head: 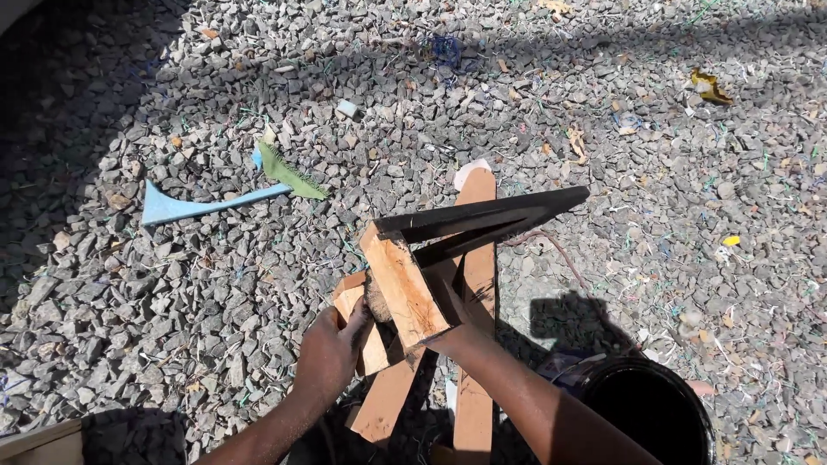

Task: The person paints a wooden letter 'A' with black paint using a brush. They dip the brush into a paint can and apply the paint to the letter's surface, flipping the letter to paint different sides.

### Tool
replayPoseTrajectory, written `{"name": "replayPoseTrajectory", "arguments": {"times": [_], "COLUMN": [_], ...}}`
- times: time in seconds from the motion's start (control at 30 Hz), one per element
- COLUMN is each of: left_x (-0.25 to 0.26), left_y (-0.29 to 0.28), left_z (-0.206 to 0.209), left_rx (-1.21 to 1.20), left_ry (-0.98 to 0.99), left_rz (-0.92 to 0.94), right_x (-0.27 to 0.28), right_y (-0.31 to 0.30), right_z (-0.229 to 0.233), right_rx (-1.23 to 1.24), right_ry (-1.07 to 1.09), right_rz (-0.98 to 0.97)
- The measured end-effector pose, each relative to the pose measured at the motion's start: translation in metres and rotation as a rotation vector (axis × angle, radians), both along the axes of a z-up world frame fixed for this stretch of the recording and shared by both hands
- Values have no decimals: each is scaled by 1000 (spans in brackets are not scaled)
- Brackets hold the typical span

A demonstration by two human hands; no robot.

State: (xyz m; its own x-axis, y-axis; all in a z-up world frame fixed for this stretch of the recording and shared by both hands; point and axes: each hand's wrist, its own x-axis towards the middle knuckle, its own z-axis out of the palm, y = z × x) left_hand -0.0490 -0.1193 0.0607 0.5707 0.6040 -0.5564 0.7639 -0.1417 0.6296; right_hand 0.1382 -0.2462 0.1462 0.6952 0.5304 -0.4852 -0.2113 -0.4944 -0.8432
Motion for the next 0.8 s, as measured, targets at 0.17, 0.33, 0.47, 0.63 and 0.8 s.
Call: {"name": "replayPoseTrajectory", "arguments": {"times": [0.17, 0.33, 0.47, 0.63, 0.8], "left_x": [-16, -1, 3, 9, 15], "left_y": [9, 12, 8, 8, 9], "left_z": [-11, 16, 35, 49, 62], "left_rx": [-183, -180, -252, -275, -371], "left_ry": [-89, 20, -33, -37, -58], "left_rz": [-58, -164, -52, 2, 45], "right_x": [12, 22, -23, -6, 73], "right_y": [-11, -8, 28, -7, -46], "right_z": [10, -3, -259, -178, -47], "right_rx": [-51, 233, -240, -542, -764], "right_ry": [319, 384, 80, -471, -868], "right_rz": [-417, -769, -238, 203, 401]}}
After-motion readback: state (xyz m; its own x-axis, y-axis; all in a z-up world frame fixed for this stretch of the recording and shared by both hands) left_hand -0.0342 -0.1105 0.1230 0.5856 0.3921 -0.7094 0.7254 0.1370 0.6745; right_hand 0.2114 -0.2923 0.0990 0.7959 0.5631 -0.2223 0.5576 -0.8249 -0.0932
